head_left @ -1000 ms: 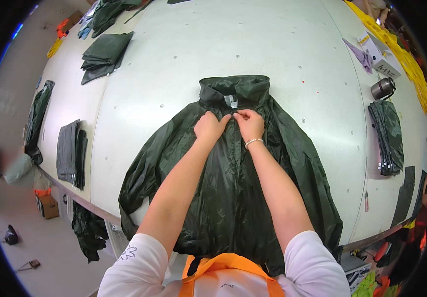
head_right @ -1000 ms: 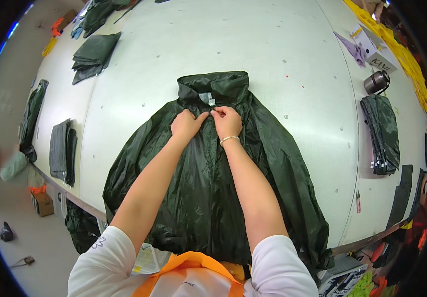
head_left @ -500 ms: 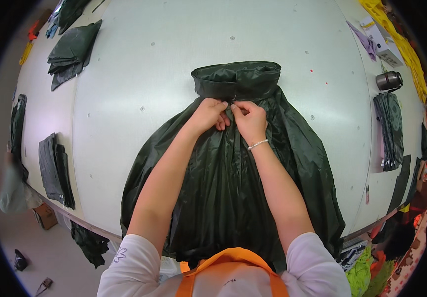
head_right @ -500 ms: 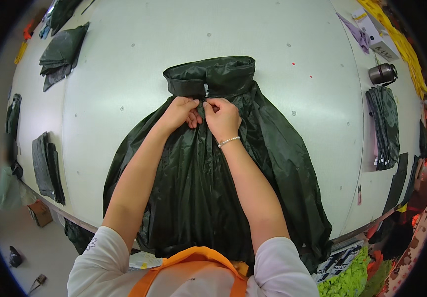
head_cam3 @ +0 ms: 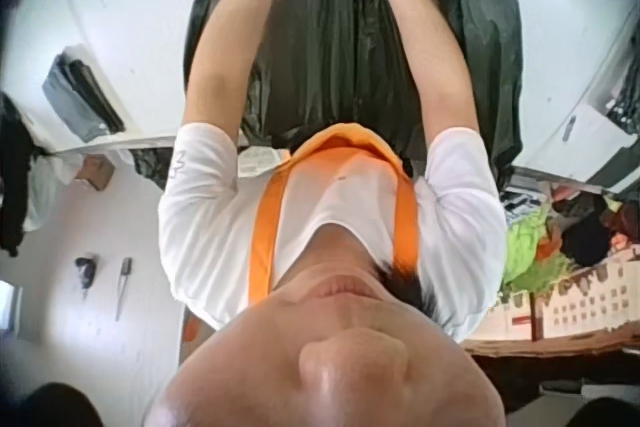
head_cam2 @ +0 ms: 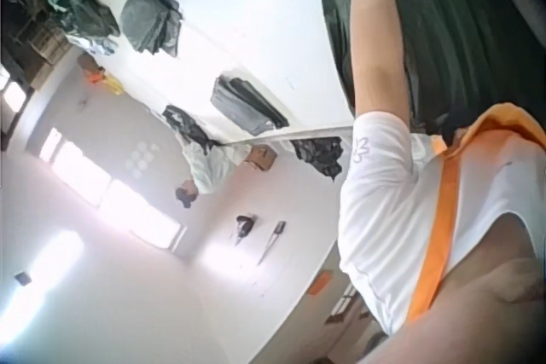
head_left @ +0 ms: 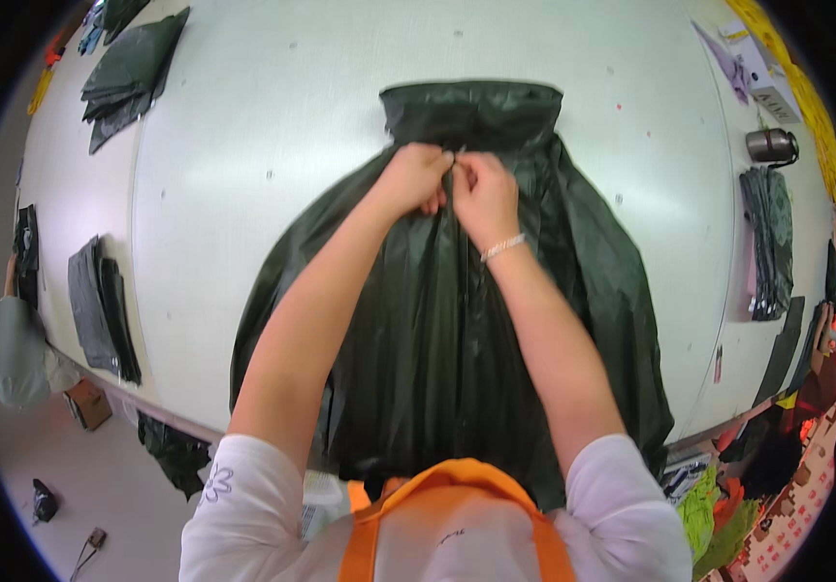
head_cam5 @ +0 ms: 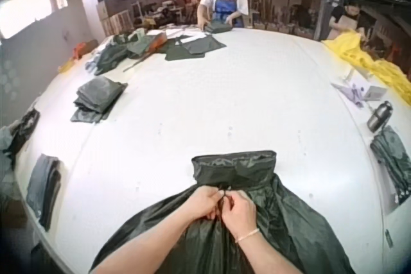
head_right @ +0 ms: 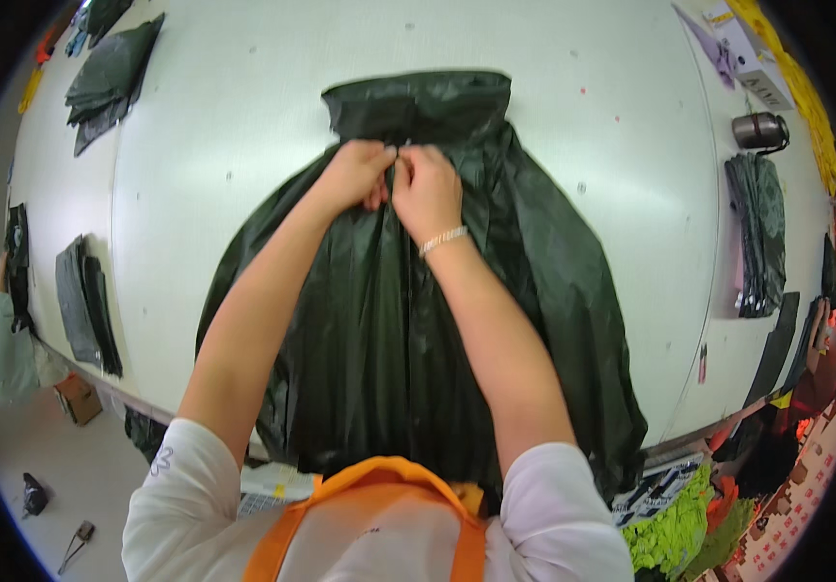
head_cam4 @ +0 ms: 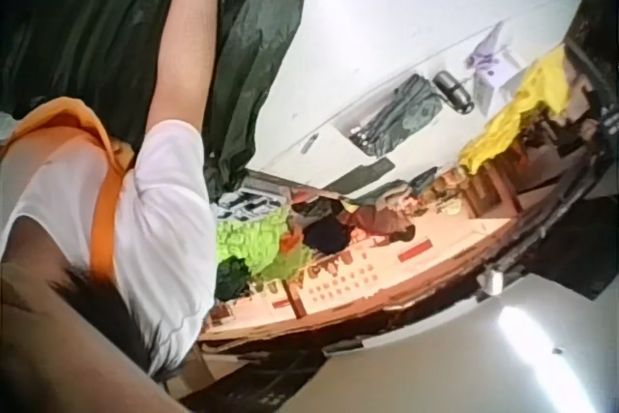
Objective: The person folds a dark green jacket on a white table. They smooth the fabric, fold the sleeves and body, and place the folded jacket into a plastic bag. The person then retrieves another jacket from a basket and begins folding it.
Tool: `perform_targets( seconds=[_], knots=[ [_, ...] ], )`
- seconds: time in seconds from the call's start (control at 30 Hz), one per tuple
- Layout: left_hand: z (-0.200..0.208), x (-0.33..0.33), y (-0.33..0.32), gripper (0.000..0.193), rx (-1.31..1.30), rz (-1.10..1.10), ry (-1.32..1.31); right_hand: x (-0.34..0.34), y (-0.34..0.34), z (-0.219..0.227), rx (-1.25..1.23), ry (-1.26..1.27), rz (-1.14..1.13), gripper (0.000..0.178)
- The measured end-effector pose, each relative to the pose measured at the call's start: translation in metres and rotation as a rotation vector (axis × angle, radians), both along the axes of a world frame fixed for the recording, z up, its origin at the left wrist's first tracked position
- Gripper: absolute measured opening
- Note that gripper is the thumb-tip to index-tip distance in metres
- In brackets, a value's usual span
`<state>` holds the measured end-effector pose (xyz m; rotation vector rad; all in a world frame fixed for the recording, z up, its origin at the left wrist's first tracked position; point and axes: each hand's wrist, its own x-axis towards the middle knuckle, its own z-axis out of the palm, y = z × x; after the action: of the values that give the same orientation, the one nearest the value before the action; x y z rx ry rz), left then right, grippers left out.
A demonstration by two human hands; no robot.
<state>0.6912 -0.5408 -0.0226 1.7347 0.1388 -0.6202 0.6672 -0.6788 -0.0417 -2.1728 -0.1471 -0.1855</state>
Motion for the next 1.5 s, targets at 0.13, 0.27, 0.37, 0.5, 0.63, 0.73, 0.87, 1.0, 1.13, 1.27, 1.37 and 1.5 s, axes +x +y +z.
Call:
perform_targets(
  seconds=[0.13,0.27,0.37,0.5,0.63,0.73,0.87,1.0,1.13,1.27,1.37,1.5],
  knots=[
    [-0.003,-0.016,-0.010,0.037,0.166,0.127,-0.171,-0.032,-0.007,0.027,-0.221,0.117,0.094,0.025],
    [0.034,-0.076,-0.014,0.053,0.668,-0.045,-0.173,-0.116,-0.025,0.064,-0.197,0.531,0.077,0.028],
    [0.024,-0.134,-0.024,0.049,0.615,-0.093,-0.180,-0.157,-0.025,0.044,-0.172,0.338,0.015,0.024],
    [0.017,-0.149,-0.026,0.045,0.570,-0.018,-0.167,-0.159,-0.034,0.028,-0.045,0.329,-0.083,0.021],
    [0.008,-0.152,-0.024,0.039,0.506,-0.112,-0.199,-0.160,-0.037,0.031,0.114,0.480,-0.150,0.020],
    [0.012,-0.151,-0.024,0.032,0.249,-0.106,-0.098,-0.164,-0.037,0.025,0.205,0.500,-0.187,0.020],
    [0.013,-0.159,-0.024,0.027,0.027,-0.008,-0.037,-0.169,-0.038,0.019,0.478,0.543,-0.175,0.023],
    [0.011,-0.167,-0.030,0.029,-0.006,0.051,-0.067,-0.168,-0.031,0.026,0.430,0.571,-0.175,0.027],
    [0.024,-0.183,-0.037,0.021,0.241,0.060,-0.320,-0.166,-0.030,0.008,0.347,0.521,-0.196,0.025],
    [0.039,-0.235,-0.028,0.040,0.523,0.196,-0.675,-0.178,-0.039,0.014,0.316,0.496,-0.177,0.030],
    [0.046,-0.311,0.007,0.062,0.899,0.062,-0.589,-0.236,-0.077,0.048,0.040,0.226,-0.058,0.050],
    [0.022,-0.393,0.059,0.072,1.159,-0.027,-0.340,-0.333,-0.165,0.041,-0.751,0.283,-0.200,0.071]
  ],
)
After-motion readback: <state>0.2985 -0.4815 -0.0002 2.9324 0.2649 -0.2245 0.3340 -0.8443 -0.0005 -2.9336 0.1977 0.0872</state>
